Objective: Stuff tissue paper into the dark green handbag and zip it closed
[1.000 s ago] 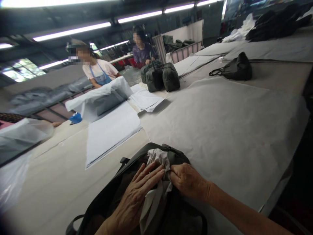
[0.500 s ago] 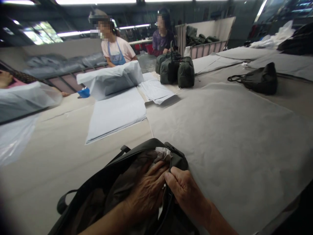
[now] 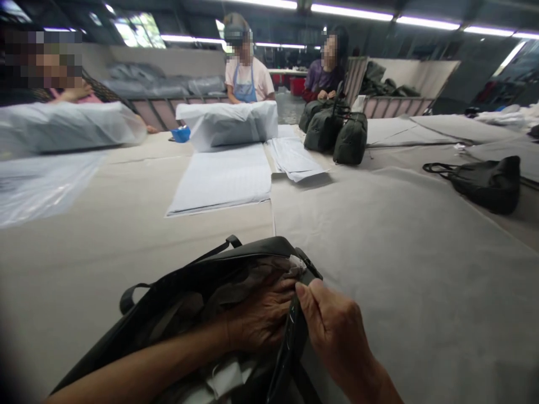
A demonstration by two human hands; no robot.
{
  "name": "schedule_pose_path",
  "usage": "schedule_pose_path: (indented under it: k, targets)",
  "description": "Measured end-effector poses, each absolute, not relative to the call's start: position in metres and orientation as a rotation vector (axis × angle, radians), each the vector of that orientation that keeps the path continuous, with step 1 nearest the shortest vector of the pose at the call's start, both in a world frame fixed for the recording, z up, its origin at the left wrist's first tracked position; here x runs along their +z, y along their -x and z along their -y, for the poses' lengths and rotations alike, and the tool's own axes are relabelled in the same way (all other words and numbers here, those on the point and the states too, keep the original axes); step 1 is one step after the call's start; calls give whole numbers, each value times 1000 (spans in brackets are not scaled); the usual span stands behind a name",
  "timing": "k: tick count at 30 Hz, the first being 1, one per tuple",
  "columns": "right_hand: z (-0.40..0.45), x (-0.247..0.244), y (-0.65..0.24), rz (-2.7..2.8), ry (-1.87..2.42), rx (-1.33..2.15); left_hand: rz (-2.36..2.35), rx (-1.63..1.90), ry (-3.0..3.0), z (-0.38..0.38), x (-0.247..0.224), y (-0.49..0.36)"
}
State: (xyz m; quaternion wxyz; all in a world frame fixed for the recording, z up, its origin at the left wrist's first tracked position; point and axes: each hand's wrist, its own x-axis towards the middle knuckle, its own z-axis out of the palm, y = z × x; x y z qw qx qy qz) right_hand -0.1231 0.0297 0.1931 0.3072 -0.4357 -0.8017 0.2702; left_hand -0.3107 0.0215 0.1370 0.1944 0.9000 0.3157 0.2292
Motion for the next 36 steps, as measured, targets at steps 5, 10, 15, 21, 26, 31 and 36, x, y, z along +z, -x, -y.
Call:
schedule_pose_path:
  k: [5, 10, 15, 21, 26, 31, 36]
  targets:
    - [-57, 203, 136, 2547, 844, 626, -807, 627, -2523, -13, 163, 321]
    - [-59, 193, 142, 2748, 837, 529, -1181, 783, -2639, 5, 212, 359]
    - [-54, 189, 139, 2855, 788, 264, -1898, 468, -2484, -32, 222, 370]
    - [-60, 191, 149, 2868, 757, 365, -1801, 256, -2464, -74, 224, 347]
    - [-67, 192, 175, 2816, 762, 556, -1770, 297, -2462, -65, 223, 340]
    - [-60, 188, 199, 2964, 879, 428, -1831, 289, -2407, -69, 222, 339]
    - [-56, 189, 198, 3070, 781, 334, -1840, 255, -2416, -82, 226, 338]
